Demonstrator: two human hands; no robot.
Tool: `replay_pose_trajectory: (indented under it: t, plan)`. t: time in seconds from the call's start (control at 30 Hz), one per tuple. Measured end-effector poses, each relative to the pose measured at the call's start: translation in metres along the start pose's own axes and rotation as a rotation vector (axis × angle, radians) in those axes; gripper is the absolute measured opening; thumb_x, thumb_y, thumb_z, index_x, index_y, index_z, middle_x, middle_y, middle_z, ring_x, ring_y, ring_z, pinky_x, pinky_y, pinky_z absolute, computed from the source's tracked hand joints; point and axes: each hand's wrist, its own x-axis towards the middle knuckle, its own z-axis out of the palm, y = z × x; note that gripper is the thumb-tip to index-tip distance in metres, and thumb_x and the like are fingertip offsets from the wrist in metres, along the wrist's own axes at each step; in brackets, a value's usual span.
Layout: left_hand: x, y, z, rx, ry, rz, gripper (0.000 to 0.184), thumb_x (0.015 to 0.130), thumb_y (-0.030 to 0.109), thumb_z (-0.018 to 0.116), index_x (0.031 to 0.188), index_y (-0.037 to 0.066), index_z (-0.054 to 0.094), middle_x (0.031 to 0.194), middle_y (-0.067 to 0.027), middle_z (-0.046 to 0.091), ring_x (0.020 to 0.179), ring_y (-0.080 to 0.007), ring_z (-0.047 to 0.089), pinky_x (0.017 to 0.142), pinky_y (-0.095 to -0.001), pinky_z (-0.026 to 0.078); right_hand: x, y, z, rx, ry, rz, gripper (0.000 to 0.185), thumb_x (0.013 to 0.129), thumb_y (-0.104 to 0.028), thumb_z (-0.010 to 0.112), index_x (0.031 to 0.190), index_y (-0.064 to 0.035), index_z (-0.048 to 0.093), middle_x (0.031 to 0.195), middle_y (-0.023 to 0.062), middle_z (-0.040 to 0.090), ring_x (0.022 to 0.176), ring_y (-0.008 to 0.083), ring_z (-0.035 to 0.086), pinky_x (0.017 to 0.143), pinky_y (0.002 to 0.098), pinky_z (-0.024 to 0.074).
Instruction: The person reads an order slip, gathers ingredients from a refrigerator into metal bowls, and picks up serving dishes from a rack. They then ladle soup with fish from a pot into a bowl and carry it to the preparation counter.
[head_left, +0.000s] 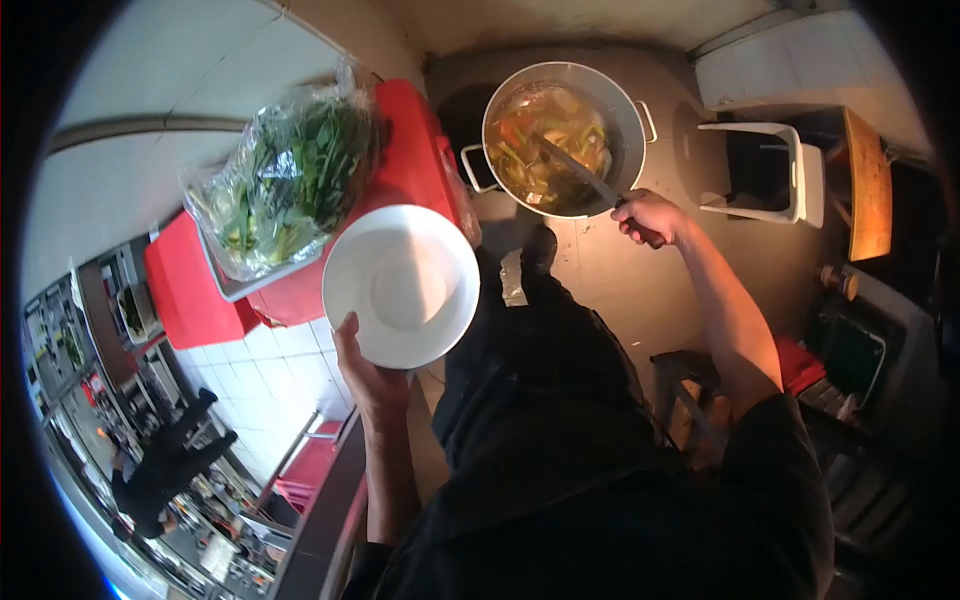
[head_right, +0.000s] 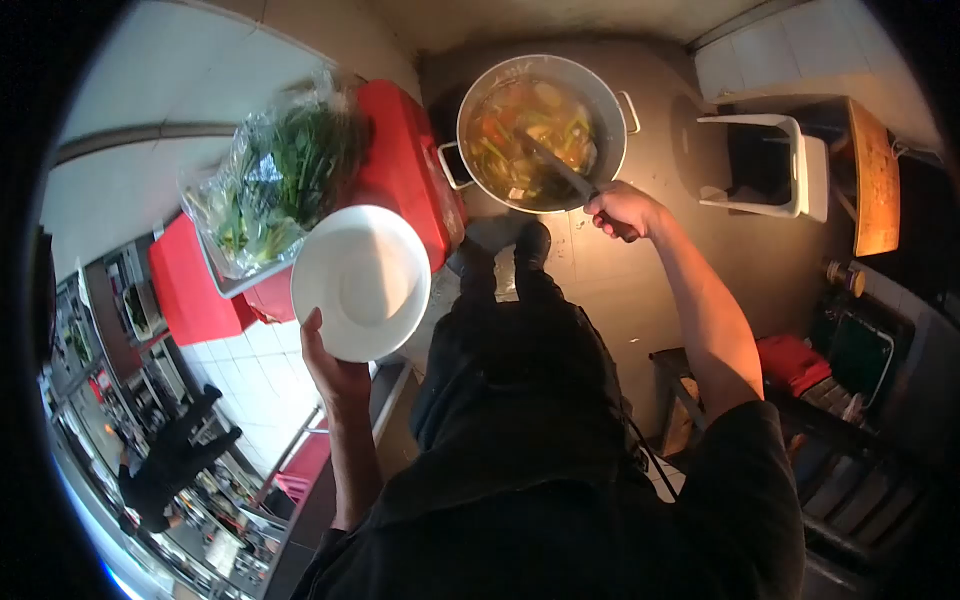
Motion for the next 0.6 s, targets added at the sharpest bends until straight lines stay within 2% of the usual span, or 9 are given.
replay_pose_trajectory:
  t: [0.1, 0.13, 0.23, 0.3, 0.33, 0.37, 0.43, 0.53, 0.6]
  plan:
    - [-0.007, -0.006, 0.01, -0.105, 0.005, 0.001, 0.03, 0.089, 0.009, 0.044, 0.115, -0.005, 0.041, 0.112, -0.0155, 0.05, 0.106, -0.0242, 0.049, 0.093, -0.0343, 0.036, -0.002, -0.015, -0.007, -0.4, 0.083, -0.073, 0.011, 0.076, -0.01, 0.052, 0.081, -0.0005, 0.052, 0.058, 0.0064, 0.051, 0.042, 0.0134, 0.048, 0.035, 0.0285, 0.0388]
    - [-0.009, -0.006, 0.014, -0.147, -0.008, 0.003, 0.03, 0.088, 0.008, 0.045, 0.115, -0.005, 0.04, 0.112, -0.0158, 0.05, 0.106, -0.0247, 0.049, 0.093, -0.0349, 0.036, -0.015, -0.032, -0.002, -0.653, 0.113, -0.047, 0.014, 0.077, -0.009, 0.055, 0.087, 0.0004, 0.052, 0.071, 0.0132, 0.057, 0.054, 0.0197, 0.058, 0.048, 0.034, 0.0474]
    - [-0.013, -0.018, 0.014, -0.049, -0.028, 0.055, 0.029, 0.089, 0.007, 0.044, 0.115, -0.003, 0.039, 0.114, -0.0167, 0.047, 0.108, -0.0259, 0.047, 0.094, -0.0359, 0.035, -0.02, -0.028, 0.011, -1.247, 0.324, -0.194, 0.026, 0.075, -0.006, 0.047, 0.098, 0.0022, 0.057, 0.085, 0.0187, 0.063, 0.081, 0.0287, 0.064, 0.07, 0.0393, 0.0513]
    - [-0.019, -0.01, 0.025, -0.069, -0.002, 0.023, 0.028, 0.089, 0.006, 0.044, 0.115, -0.002, 0.039, 0.115, -0.0171, 0.047, 0.109, -0.0267, 0.047, 0.094, -0.0368, 0.034, -0.025, -0.023, 0.018, -1.288, 0.391, -0.233, 0.028, 0.076, -0.008, 0.047, 0.101, 0.0012, 0.057, 0.094, 0.0196, 0.063, 0.091, 0.0312, 0.062, 0.079, 0.0412, 0.0489]
    - [-0.022, -0.01, 0.024, 0.073, -0.018, 0.102, 0.027, 0.089, 0.006, 0.043, 0.115, -0.002, 0.038, 0.115, -0.0174, 0.047, 0.109, -0.027, 0.047, 0.094, -0.037, 0.034, -0.026, -0.019, 0.022, -1.303, 0.42, -0.251, 0.029, 0.077, -0.008, 0.048, 0.103, 0.0008, 0.057, 0.098, 0.0201, 0.062, 0.096, 0.0324, 0.06, 0.083, 0.0421, 0.0477]
    - [-0.024, -0.01, 0.023, 0.214, -0.022, 0.183, 0.027, 0.089, 0.005, 0.043, 0.114, -0.001, 0.038, 0.115, -0.0176, 0.046, 0.109, -0.0274, 0.047, 0.095, -0.0373, 0.034, -0.024, -0.014, 0.023, -1.314, 0.425, -0.251, 0.029, 0.077, -0.008, 0.047, 0.104, 0.0007, 0.057, 0.098, 0.02, 0.062, 0.095, 0.0326, 0.06, 0.083, 0.0418, 0.048]
    - [-0.022, -0.022, 0.01, 0.833, -0.112, 0.571, 0.026, 0.088, 0.004, 0.042, 0.114, -0.002, 0.038, 0.114, -0.0183, 0.047, 0.108, -0.0281, 0.047, 0.094, -0.0373, 0.034, -0.019, -0.005, 0.019, -1.332, 0.439, -0.254, 0.03, 0.077, -0.007, 0.047, 0.105, 0.0005, 0.056, 0.098, 0.0199, 0.062, 0.093, 0.0329, 0.061, 0.083, 0.0411, 0.0485]
    - [-0.019, -0.027, 0.008, 0.752, -0.129, 0.529, 0.029, 0.087, 0.003, 0.043, 0.114, -0.003, 0.037, 0.112, -0.0207, 0.047, 0.106, -0.0308, 0.048, 0.093, -0.0387, 0.035, -0.016, 0.002, 0.005, -1.376, 0.338, -0.252, 0.03, 0.078, -0.008, 0.048, 0.106, 0.0016, 0.055, 0.101, 0.02, 0.061, 0.091, 0.0354, 0.061, 0.078, 0.0419, 0.0499]
    - [-0.019, -0.017, 0.023, 0.113, -0.029, 0.081, 0.036, 0.089, 0.018, 0.043, 0.118, -0.003, 0.041, 0.113, -0.0164, 0.051, 0.106, -0.0254, 0.052, 0.091, -0.0359, 0.039, -0.009, 0.009, 0.0, -1.211, 0.254, -0.26, 0.022, 0.08, -0.01, 0.05, 0.098, 0.0008, 0.055, 0.09, 0.0155, 0.062, 0.079, 0.031, 0.063, 0.067, 0.039, 0.0512]
